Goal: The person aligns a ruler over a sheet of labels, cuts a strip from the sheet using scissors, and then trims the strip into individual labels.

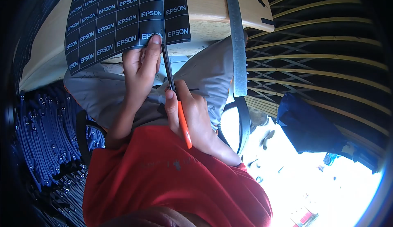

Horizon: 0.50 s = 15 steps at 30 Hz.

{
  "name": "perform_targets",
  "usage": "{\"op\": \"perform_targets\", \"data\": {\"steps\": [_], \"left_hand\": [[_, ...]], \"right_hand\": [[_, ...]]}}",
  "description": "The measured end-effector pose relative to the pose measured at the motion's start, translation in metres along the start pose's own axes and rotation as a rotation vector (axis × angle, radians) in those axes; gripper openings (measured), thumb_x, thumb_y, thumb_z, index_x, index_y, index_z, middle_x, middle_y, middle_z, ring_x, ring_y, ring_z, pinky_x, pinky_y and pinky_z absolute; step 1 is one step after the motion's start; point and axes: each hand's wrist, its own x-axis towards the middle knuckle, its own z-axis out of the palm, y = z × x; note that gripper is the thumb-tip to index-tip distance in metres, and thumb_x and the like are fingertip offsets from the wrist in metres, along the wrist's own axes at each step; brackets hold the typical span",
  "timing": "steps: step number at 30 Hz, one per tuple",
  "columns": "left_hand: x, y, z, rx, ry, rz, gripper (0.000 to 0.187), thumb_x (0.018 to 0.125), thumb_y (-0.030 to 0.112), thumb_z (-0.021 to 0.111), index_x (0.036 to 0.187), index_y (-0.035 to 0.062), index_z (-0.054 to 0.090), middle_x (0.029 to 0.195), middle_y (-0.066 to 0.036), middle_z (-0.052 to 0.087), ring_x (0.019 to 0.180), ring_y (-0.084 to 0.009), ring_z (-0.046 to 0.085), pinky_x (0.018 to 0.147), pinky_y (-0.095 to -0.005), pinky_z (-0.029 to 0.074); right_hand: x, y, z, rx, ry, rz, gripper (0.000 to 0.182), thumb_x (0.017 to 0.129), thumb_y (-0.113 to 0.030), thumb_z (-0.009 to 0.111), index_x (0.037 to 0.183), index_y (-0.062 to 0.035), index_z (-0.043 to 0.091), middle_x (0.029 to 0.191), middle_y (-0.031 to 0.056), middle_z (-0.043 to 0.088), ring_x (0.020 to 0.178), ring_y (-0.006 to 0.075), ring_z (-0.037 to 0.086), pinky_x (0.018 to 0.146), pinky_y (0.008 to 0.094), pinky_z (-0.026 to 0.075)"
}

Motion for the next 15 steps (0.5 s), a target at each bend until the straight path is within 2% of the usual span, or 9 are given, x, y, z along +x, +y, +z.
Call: {"op": "perform_targets", "data": {"steps": [15], "left_hand": [[-0.0068, -0.0015, 0.0062, -0.140, -0.008, 0.028, 0.016, 0.100, 0.015, 0.055, 0.091, 0.0027, 0.060, 0.063, 0.001, 0.054, 0.052, -0.0042, 0.048, 0.048, -0.0219, 0.035]], "right_hand": [[0.0025, -0.0045, -0.0044, 0.033, -0.006, 0.010, 0.026, 0.102, -0.022, 0.044, 0.098, 0.0013, 0.056, 0.055, 0.0153, 0.055, 0.051, 0.0371, 0.061, 0.051, 0.0403, 0.046]]}}
